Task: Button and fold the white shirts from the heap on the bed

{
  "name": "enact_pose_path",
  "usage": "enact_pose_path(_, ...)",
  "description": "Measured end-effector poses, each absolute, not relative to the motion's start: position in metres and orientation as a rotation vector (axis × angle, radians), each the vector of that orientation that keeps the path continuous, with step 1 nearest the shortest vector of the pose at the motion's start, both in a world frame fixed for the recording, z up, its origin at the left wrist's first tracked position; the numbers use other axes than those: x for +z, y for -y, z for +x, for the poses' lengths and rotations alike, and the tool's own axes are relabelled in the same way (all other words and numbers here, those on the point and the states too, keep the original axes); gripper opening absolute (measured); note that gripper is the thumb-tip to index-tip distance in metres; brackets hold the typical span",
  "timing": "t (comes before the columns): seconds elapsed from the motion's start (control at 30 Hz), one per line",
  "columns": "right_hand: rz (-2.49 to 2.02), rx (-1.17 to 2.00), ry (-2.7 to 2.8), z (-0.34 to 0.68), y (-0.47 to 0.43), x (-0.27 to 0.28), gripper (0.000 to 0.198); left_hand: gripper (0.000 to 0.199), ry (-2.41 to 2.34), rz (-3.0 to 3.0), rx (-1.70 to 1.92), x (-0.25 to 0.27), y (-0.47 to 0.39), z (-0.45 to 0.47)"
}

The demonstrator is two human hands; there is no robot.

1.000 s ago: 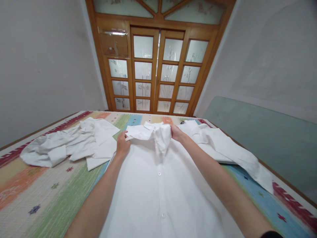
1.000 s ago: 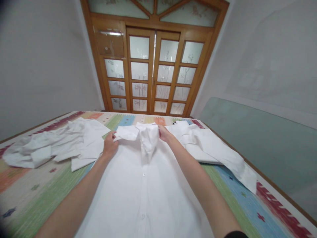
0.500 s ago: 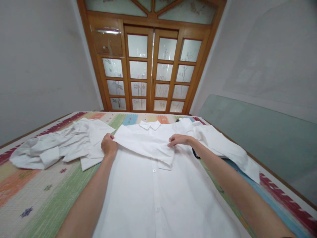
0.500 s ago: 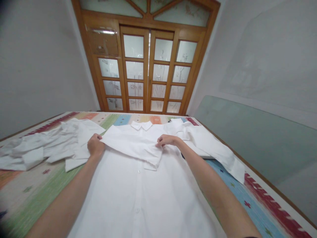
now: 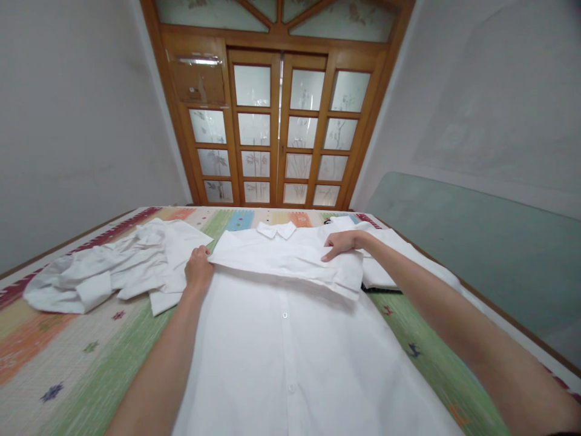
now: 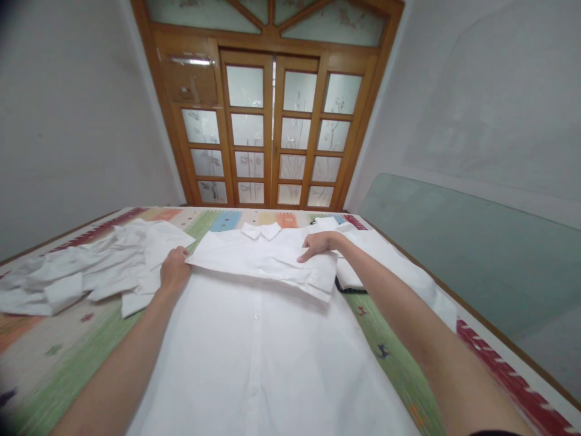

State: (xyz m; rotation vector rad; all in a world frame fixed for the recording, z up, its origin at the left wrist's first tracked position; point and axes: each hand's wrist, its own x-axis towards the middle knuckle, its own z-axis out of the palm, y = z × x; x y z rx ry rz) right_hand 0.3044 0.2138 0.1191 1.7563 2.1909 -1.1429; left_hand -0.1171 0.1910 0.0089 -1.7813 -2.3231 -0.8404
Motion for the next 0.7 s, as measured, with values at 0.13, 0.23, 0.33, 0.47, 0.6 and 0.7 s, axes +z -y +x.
enact_pose_path(0.13,1.925,-0.64,-2.234,0.303,-0.228,0.108,0.031,0.03,2.181,-2.012,-0.763,0.008,-0.194,-0.125)
enact_pose_path(0.23,2.22,-0.262,-2.215,0.3,-0.238,0.1,0.023,0.039,2.146,-2.033,-0.752,0.006,-0.194,-0.127)
enact_pose_path(0.33,2.359,-0.14,-2.149,0.294,-0.244,0.092,0.034,0.048,2.139,-1.988,-0.723,0.006,-0.192,-0.124)
enact_pose_path(0.47,2.453,-0.013,-2.084,0.28,-0.244,0.072,0.038,0.053,2.143,-2.024,-0.619,0.007,-0.19,-0.119)
enact_pose_path(0.6,2.444,0.073,-2.095,0.267,-0.239,0.046,0.036,0.054,2.15,-2.066,-0.601,0.006,-0.192,-0.119)
enact_pose_path(0.7,2.368,0.283,-2.232,0.267,-0.234,0.03,0.04,0.054,2.137,-2.084,-0.644,0.004,-0.194,-0.122)
